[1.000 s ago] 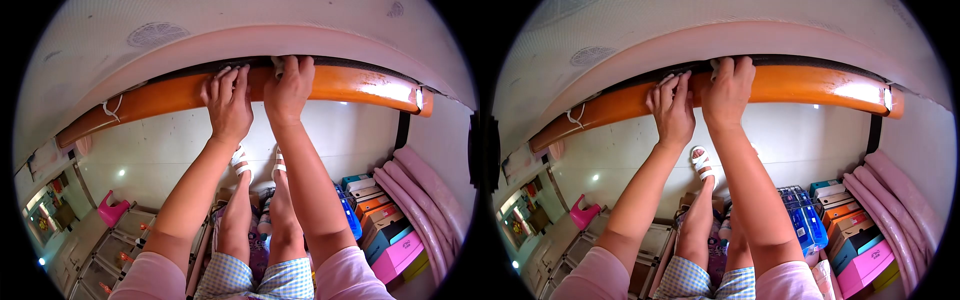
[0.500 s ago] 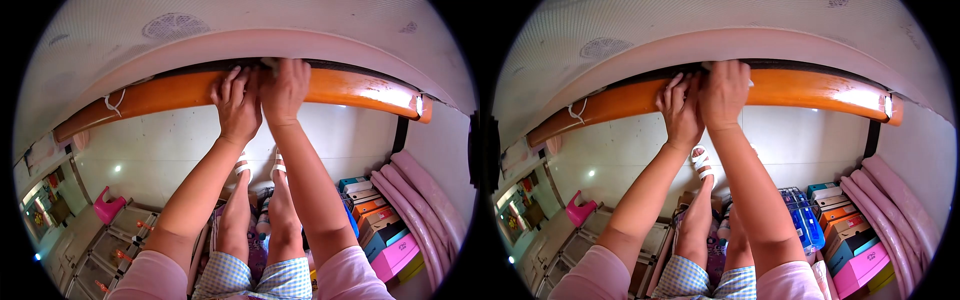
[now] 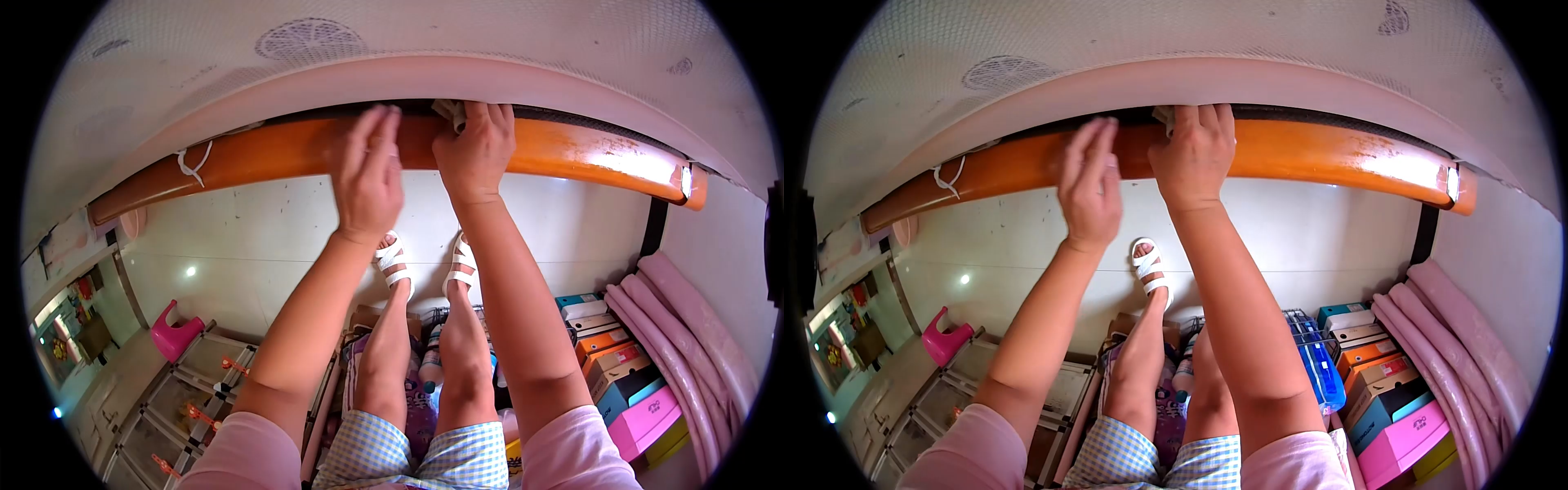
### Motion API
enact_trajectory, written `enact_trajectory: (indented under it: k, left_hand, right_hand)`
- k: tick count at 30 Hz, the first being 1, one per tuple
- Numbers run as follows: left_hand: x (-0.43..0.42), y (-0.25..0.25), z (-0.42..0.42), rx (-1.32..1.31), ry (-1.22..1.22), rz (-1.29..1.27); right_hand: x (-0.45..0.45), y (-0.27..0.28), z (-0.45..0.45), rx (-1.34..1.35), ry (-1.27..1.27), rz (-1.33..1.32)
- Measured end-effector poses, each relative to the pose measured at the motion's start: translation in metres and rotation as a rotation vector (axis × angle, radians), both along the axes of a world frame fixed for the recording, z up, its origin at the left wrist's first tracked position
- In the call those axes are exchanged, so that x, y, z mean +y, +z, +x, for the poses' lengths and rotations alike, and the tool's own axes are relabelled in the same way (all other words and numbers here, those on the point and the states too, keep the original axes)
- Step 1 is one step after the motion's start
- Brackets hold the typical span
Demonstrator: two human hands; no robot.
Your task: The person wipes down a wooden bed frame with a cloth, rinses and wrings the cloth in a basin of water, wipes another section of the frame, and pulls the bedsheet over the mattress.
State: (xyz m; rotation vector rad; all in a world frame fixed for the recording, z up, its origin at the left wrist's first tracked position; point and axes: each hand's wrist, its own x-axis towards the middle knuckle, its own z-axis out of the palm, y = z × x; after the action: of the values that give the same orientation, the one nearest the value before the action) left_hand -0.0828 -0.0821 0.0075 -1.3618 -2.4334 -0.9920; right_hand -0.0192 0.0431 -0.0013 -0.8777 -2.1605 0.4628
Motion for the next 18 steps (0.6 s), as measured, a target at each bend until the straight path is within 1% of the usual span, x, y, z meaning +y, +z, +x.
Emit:
enact_trajectory:
  k: [1,2,3,6,8,9,11,12,13,15,17,18]
  left_hand:
    - [-0.004,0.005,-0.003,-0.069,0.071,-0.018]
    - [-0.005,0.000,-0.011,-0.033,0.070,-0.016]
    - [-0.006,-0.005,-0.015,0.057,0.065,-0.063]
    - [-0.009,-0.012,-0.011,0.079,0.067,-0.126]
    - [-0.011,-0.013,-0.011,0.124,0.062,-0.190]
    - [-0.010,-0.012,-0.012,0.125,0.065,-0.184]
    - [-0.012,-0.013,-0.011,0.099,0.071,-0.212]
    - [-0.014,-0.014,-0.011,0.097,0.074,-0.216]
    - [-0.014,-0.014,-0.011,0.102,0.066,-0.188]
    - [-0.012,-0.016,-0.011,0.106,0.054,-0.160]
    - [-0.013,-0.019,-0.012,0.107,0.065,-0.126]
    - [-0.015,-0.020,-0.011,0.106,0.064,-0.128]
  right_hand:
    - [-0.001,0.001,0.000,-0.013,-0.001,-0.002]
    - [-0.002,0.002,0.000,-0.025,0.000,-0.004]
    - [-0.003,0.002,-0.001,-0.025,0.003,-0.005]
    - [-0.003,0.003,-0.002,-0.006,-0.042,0.009]
    - [-0.001,0.008,0.003,0.028,0.092,-0.156]
    - [0.000,0.010,0.007,0.029,0.094,-0.150]
    - [-0.001,0.011,0.014,0.102,0.027,-0.148]
    - [-0.002,0.008,0.011,0.125,-0.077,-0.116]
    - [-0.004,0.003,0.006,0.124,-0.076,-0.120]
    - [-0.014,-0.007,-0.009,0.076,-0.189,-0.051]
    - [-0.038,-0.013,-0.024,0.164,0.041,-0.026]
    - [-0.043,-0.008,-0.026,0.191,0.112,-0.160]
